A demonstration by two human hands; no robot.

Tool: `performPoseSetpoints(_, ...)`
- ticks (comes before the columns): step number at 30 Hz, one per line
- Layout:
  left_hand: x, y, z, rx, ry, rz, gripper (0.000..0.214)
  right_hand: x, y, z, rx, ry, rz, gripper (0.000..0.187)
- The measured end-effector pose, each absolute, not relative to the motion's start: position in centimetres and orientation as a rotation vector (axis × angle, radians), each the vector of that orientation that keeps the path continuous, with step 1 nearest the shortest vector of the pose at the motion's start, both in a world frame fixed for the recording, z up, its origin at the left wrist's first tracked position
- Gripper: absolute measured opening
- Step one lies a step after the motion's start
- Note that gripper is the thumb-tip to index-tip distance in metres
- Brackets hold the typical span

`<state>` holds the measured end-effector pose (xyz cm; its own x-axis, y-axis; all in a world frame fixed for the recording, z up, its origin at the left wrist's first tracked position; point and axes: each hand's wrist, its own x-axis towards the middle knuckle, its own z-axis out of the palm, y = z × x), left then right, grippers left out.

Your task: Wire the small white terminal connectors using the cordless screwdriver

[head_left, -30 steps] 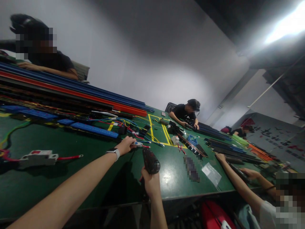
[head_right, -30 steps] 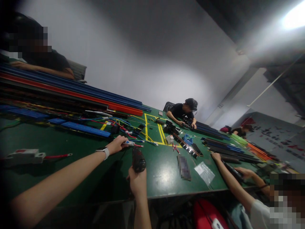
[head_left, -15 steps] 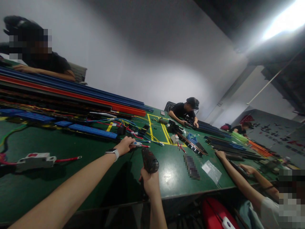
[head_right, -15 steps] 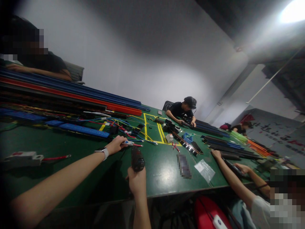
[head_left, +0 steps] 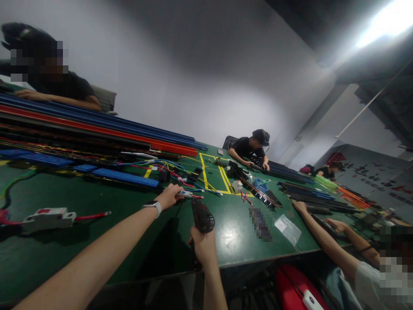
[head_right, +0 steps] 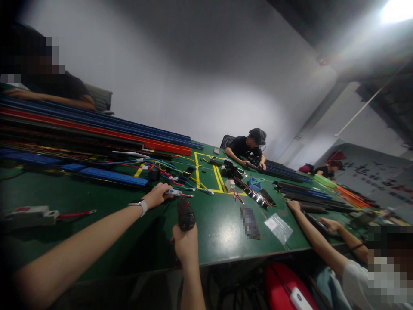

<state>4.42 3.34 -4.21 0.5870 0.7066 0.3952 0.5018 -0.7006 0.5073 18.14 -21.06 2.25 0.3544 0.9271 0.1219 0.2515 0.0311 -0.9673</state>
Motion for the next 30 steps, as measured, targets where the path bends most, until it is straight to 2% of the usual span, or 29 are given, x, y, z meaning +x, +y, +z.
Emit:
performPoseSetpoints(6,4.40,3.33,-4.20,2.472,0.973,0.844,0.017,18.03,-21.20,2.53,-1.505,-1.137,0.732,0.006)
performPoseSetpoints(13,4.46,3.34,-4.35,2.485,0.978,0.839,0.019,17.81,-21.32,2.89,-1.472,-1.126,0.736,0.015)
performPoseSetpoints(21,4.57,3.16,-4.20,2.471,0.992,0.841,0.020,18.01,-21.03,2.21,-1.475,-1.126,0.762,0.010)
performPoseSetpoints(30,4.52,3.10,-4.15,2.490,1.004,0.828,0.020,18.10,-21.10,2.30,-1.482,-1.106,0.731,0.014)
